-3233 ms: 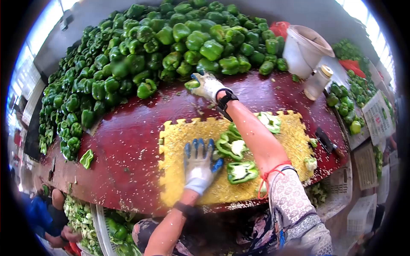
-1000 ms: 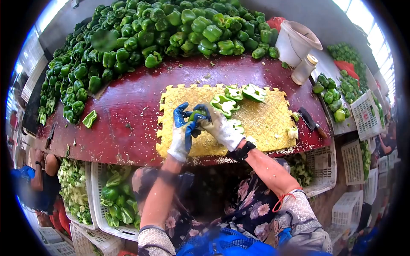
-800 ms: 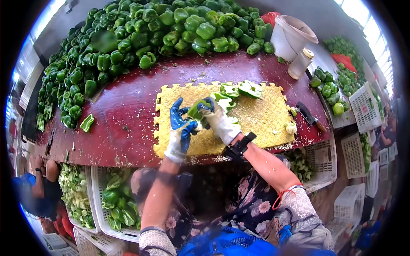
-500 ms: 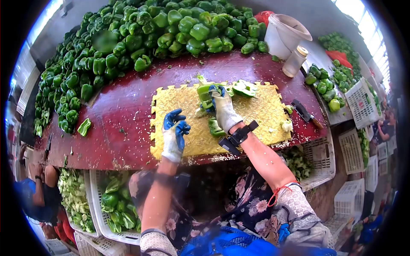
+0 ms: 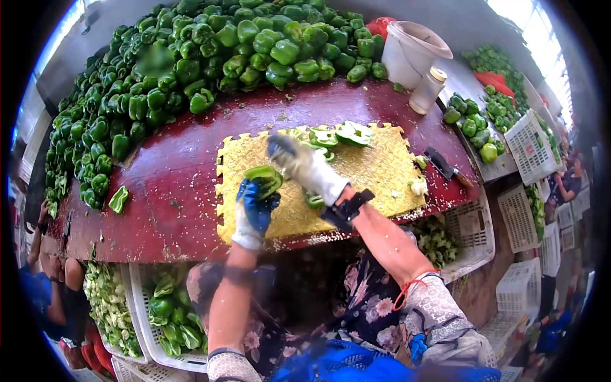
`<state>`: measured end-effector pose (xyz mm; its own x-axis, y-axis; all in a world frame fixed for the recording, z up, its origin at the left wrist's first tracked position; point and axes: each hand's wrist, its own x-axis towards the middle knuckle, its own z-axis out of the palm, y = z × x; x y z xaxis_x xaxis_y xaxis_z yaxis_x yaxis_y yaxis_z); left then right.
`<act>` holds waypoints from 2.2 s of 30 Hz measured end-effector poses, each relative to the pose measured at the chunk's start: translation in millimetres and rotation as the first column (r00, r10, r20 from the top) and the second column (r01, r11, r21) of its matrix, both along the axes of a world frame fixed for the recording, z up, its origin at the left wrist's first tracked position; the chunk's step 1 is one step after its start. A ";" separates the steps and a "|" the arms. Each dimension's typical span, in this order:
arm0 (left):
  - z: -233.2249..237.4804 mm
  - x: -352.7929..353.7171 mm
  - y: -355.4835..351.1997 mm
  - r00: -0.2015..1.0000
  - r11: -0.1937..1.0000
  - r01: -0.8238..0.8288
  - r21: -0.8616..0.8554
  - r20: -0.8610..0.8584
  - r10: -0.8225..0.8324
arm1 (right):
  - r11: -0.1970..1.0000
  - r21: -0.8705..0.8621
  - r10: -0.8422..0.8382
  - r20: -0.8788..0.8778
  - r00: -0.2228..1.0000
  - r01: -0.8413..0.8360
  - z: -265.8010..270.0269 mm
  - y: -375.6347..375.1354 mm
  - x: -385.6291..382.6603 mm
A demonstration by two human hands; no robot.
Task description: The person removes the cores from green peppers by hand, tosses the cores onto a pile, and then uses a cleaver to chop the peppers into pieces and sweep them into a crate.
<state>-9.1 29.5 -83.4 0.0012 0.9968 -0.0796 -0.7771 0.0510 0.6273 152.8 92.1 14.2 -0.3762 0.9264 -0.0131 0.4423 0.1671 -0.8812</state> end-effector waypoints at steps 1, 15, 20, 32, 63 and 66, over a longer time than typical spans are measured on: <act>-13.8 -7.0 3.6 0.996 0.999 0.021 0.027 0.081 -0.023 | 0.997 0.057 -0.046 -0.075 0.996 0.050 5.9 13.1 1.7; 68.7 -106.2 -79.7 0.995 0.950 0.092 0.299 0.020 -0.102 | 0.981 0.074 -0.191 0.500 0.845 0.178 -37.3 23.1 57.1; 33.6 -26.4 -13.8 0.974 0.994 0.090 0.063 0.202 -0.101 | 0.986 0.056 -0.165 0.331 0.929 0.155 -122.3 65.3 59.8; -3.9 44.7 18.3 1.000 0.983 0.015 -0.184 0.001 -0.015 | 0.989 -0.059 -0.145 -0.401 0.905 0.132 -77.5 19.8 10.0; 24.0 17.6 -11.5 0.940 0.995 -0.048 0.084 -0.334 0.074 | 0.991 -0.131 -0.087 -0.444 0.892 0.031 -103.3 16.6 10.4; 34.3 16.9 -12.8 0.923 0.985 0.010 0.174 -0.380 0.058 | 1.000 -0.007 -0.017 -0.504 0.863 0.016 -97.4 23.8 21.5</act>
<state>7.8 16.7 -49.1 -0.0199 0.9947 0.1004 -0.4757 -0.0977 0.8742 174.4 115.8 -83.3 -0.3168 0.9329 0.1716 -0.0599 0.1608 -0.9852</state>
